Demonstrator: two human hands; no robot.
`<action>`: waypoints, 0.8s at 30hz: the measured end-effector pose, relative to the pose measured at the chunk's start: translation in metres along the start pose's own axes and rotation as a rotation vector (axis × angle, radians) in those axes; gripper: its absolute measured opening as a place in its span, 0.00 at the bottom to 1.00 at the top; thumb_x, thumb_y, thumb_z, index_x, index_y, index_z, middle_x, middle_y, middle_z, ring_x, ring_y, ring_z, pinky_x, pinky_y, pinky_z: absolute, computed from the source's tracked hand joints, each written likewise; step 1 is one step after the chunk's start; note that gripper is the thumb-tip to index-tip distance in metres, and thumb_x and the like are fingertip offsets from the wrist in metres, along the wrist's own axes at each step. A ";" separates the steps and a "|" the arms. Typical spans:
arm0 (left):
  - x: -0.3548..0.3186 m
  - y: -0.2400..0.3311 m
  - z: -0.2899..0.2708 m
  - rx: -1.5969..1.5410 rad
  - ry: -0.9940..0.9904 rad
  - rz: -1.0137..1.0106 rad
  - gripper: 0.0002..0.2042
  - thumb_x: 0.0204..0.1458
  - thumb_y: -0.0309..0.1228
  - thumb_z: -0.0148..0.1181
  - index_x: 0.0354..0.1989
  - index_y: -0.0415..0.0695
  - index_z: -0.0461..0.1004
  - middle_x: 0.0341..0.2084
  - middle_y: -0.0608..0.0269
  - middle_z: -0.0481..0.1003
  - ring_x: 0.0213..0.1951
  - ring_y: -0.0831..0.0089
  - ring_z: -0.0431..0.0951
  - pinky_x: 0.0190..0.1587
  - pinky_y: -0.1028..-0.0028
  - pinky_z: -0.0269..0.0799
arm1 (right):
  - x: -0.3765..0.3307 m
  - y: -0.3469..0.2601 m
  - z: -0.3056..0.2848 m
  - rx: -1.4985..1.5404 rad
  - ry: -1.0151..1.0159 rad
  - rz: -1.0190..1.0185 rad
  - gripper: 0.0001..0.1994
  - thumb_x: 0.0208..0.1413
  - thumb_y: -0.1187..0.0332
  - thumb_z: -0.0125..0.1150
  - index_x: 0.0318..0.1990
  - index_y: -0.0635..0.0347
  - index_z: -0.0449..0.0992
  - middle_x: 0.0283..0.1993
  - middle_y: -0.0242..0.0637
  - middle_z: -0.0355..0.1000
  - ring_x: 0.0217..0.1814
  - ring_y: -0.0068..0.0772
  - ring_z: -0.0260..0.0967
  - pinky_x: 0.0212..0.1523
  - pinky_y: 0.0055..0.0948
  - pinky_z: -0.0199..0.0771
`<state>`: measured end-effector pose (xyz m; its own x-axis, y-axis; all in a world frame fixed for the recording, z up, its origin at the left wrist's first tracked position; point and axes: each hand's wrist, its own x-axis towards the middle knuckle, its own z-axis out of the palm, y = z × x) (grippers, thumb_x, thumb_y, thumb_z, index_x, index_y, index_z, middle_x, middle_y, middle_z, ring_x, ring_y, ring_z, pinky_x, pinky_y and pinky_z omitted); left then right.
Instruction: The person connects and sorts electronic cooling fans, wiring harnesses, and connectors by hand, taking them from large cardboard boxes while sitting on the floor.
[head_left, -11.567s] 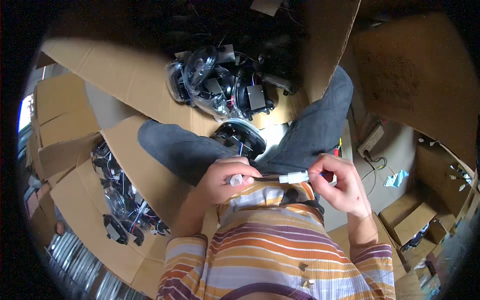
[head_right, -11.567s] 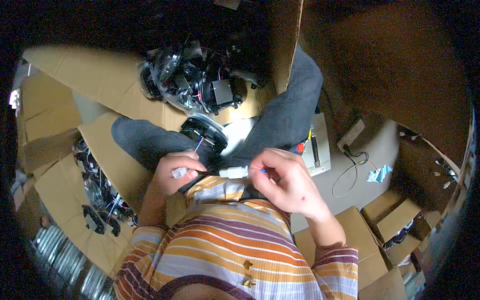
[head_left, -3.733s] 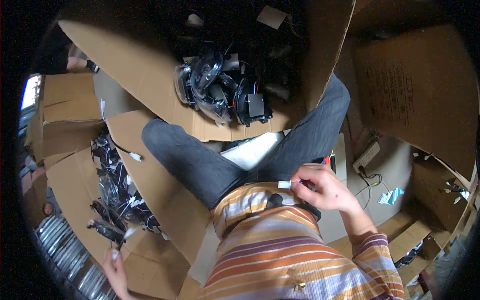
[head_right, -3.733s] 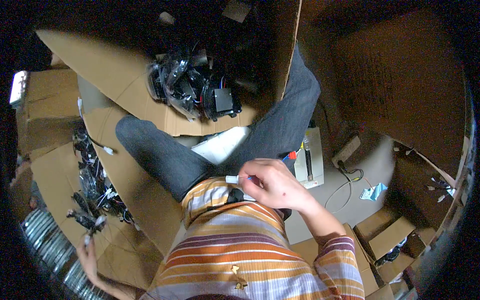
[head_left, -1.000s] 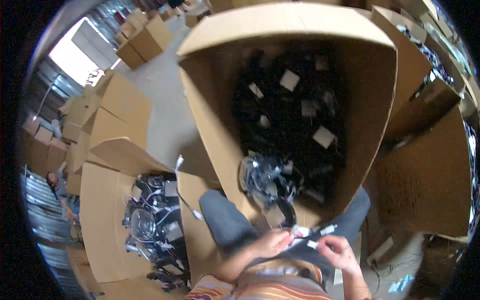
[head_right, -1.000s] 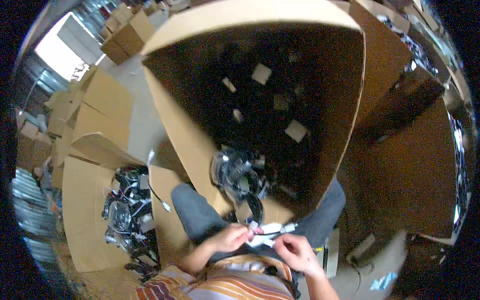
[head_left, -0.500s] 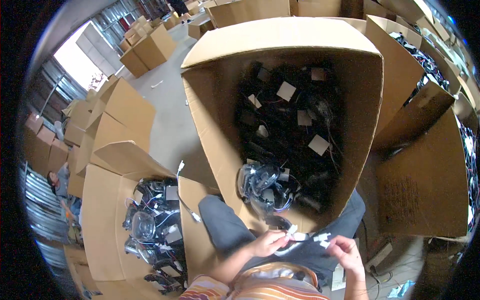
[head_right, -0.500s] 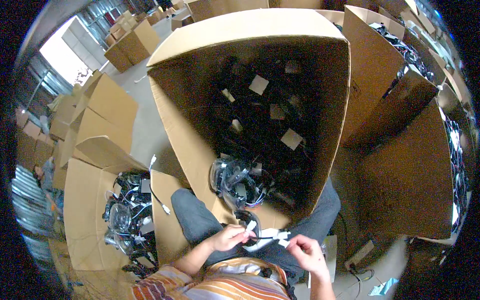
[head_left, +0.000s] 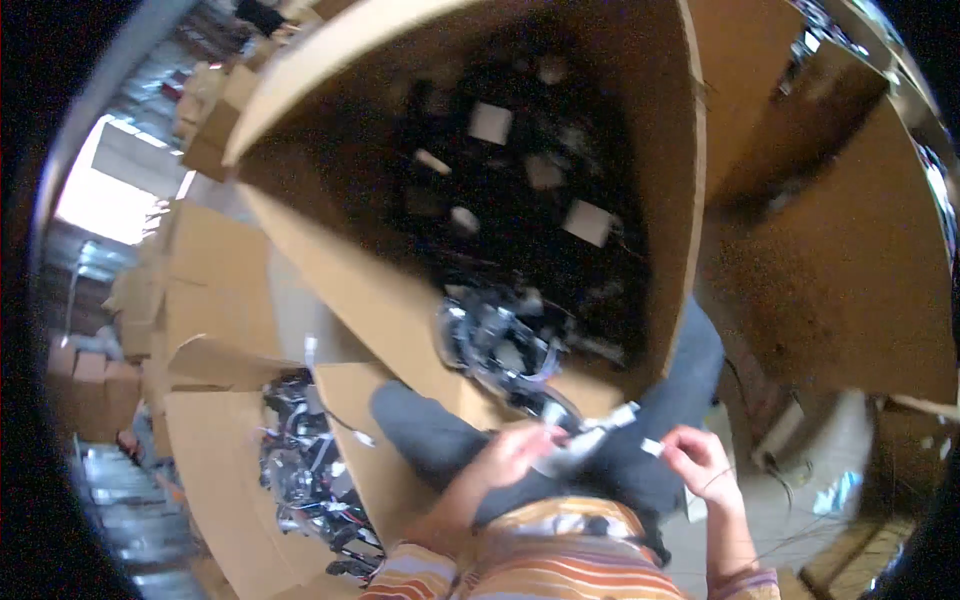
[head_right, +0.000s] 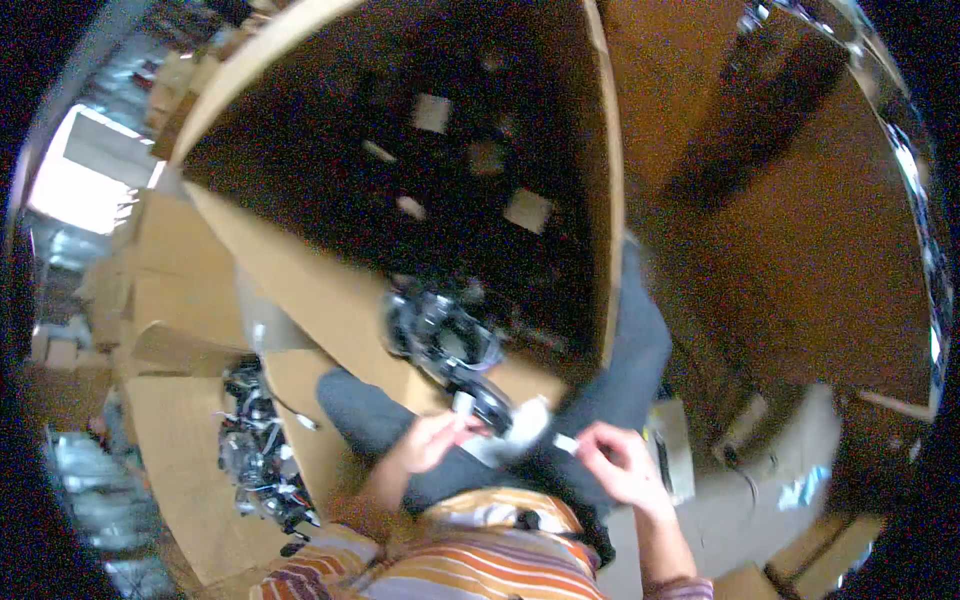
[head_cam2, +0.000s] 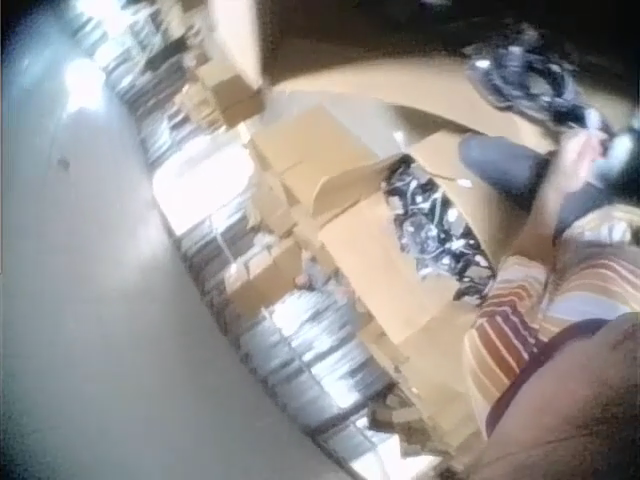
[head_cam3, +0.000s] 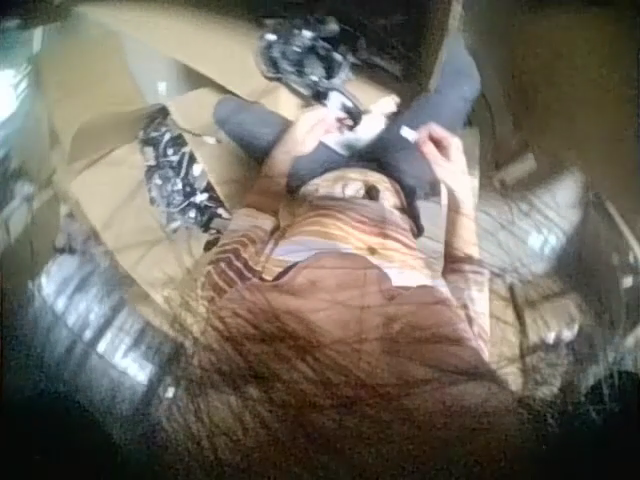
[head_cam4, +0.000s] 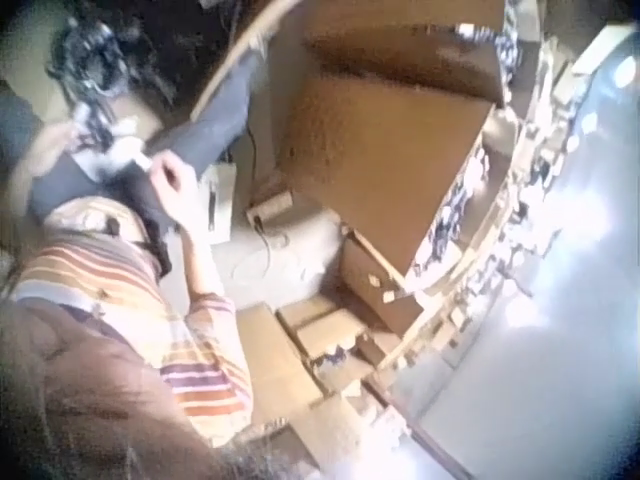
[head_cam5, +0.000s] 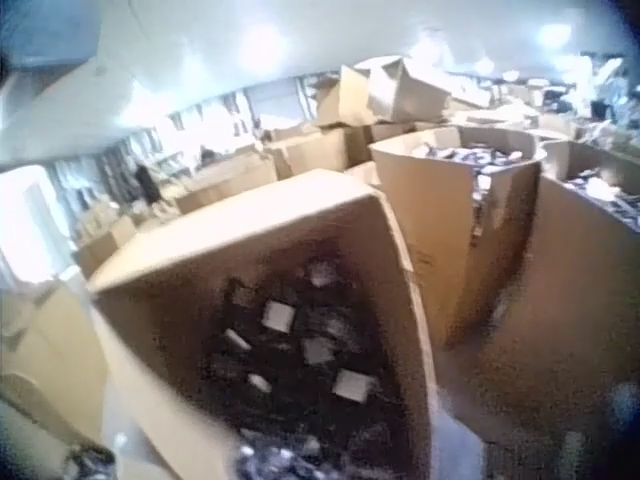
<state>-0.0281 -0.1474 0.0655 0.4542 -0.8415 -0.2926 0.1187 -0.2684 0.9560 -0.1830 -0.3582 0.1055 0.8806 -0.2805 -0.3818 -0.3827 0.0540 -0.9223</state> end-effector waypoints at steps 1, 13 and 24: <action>0.002 0.005 0.001 0.016 -0.078 -0.049 0.11 0.49 0.28 0.41 0.38 0.38 0.66 0.26 0.62 0.69 0.27 0.77 0.68 0.31 0.78 0.64 | 0.000 0.003 -0.002 0.001 0.008 -0.004 0.06 0.44 0.70 0.50 0.23 0.64 0.67 0.18 0.28 0.63 0.22 0.16 0.56 0.21 0.16 0.57; 0.000 0.021 0.004 -0.097 -0.532 0.257 0.13 0.50 0.31 0.39 0.22 0.34 0.64 0.19 0.62 0.65 0.22 0.75 0.66 0.25 0.77 0.59 | 0.013 -0.009 0.017 0.066 -0.268 0.063 0.05 0.44 0.72 0.50 0.25 0.64 0.69 0.19 0.26 0.64 0.24 0.14 0.58 0.23 0.16 0.58; -0.003 0.018 -0.005 -0.196 -0.793 0.292 0.13 0.48 0.32 0.42 0.18 0.34 0.62 0.14 0.62 0.62 0.19 0.76 0.65 0.24 0.77 0.60 | 0.007 -0.045 0.039 0.222 -0.414 0.248 0.02 0.41 0.77 0.50 0.23 0.65 0.69 0.23 0.28 0.65 0.26 0.15 0.59 0.26 0.14 0.56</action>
<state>-0.0231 -0.1477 0.0840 -0.2508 -0.9622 0.1061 0.2759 0.0340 0.9606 -0.1490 -0.3252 0.1419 0.8250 0.1661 -0.5402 -0.5646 0.2849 -0.7746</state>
